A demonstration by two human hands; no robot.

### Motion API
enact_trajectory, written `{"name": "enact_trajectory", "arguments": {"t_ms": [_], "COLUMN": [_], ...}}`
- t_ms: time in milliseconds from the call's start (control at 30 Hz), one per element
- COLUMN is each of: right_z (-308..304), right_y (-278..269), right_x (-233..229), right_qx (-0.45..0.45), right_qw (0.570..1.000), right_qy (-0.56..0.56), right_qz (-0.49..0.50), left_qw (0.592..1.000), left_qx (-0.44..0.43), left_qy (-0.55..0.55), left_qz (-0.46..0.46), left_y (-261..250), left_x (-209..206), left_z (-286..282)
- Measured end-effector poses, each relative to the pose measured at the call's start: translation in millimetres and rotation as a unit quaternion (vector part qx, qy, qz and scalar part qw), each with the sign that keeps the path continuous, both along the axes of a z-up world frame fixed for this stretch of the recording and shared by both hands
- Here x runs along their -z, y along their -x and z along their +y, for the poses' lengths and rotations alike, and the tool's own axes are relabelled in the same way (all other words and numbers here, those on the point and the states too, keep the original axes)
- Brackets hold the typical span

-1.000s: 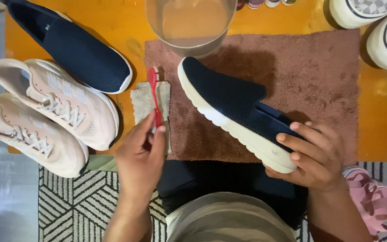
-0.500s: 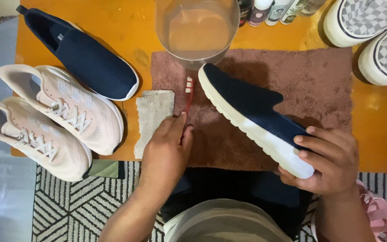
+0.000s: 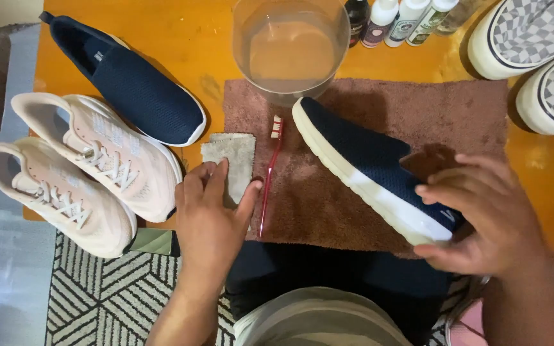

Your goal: The person scrubs the white midsole and outsole of a dark blue slip-on shoe using a red toothbrush, then wipes the shoe with a cloth. The person repeats the brushing on the outsole pattern.

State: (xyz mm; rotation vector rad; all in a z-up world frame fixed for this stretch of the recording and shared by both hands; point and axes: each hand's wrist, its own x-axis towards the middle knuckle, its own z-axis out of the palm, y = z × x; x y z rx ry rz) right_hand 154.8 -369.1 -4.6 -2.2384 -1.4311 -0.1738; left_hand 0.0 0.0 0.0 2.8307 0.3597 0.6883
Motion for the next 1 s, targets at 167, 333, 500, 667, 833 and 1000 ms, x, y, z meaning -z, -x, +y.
{"name": "enact_trajectory", "arguments": {"t_ms": [167, 333, 500, 667, 833, 1000], "right_z": [39.0, 93.1, 124.7, 127.6, 119.2, 110.0], "right_y": [-26.1, -47.9, -68.3, -72.7, -73.5, -72.9], "right_x": [-30.8, -69.2, -76.2, -64.2, -56.0, -45.6], "right_qx": [-0.03, -0.114, -0.145, -0.151, -0.159, -0.193], "right_qw": [0.994, 0.991, 0.973, 0.967, 0.957, 0.96], "right_qy": [0.097, 0.052, 0.089, 0.056, 0.034, 0.033], "right_qz": [-0.038, -0.044, 0.158, 0.198, 0.241, 0.202], "left_qw": [0.999, 0.999, 0.998, 0.989, 0.886, 0.658], "left_qx": [-0.033, -0.041, -0.03, -0.008, -0.075, 0.01], "left_qy": [0.005, 0.016, 0.056, 0.147, 0.449, 0.753], "left_qz": [0.016, 0.03, 0.031, 0.022, 0.092, -0.03], "left_y": [-2.2, -5.5, -4.9, -7.1, -21.5, -43.9], "left_x": [2.9, 1.8, -2.9, -38.8, -66.6, -41.6], "left_z": [-1.1, 1.3, 7.9, 7.7, 3.3, 9.3]}}
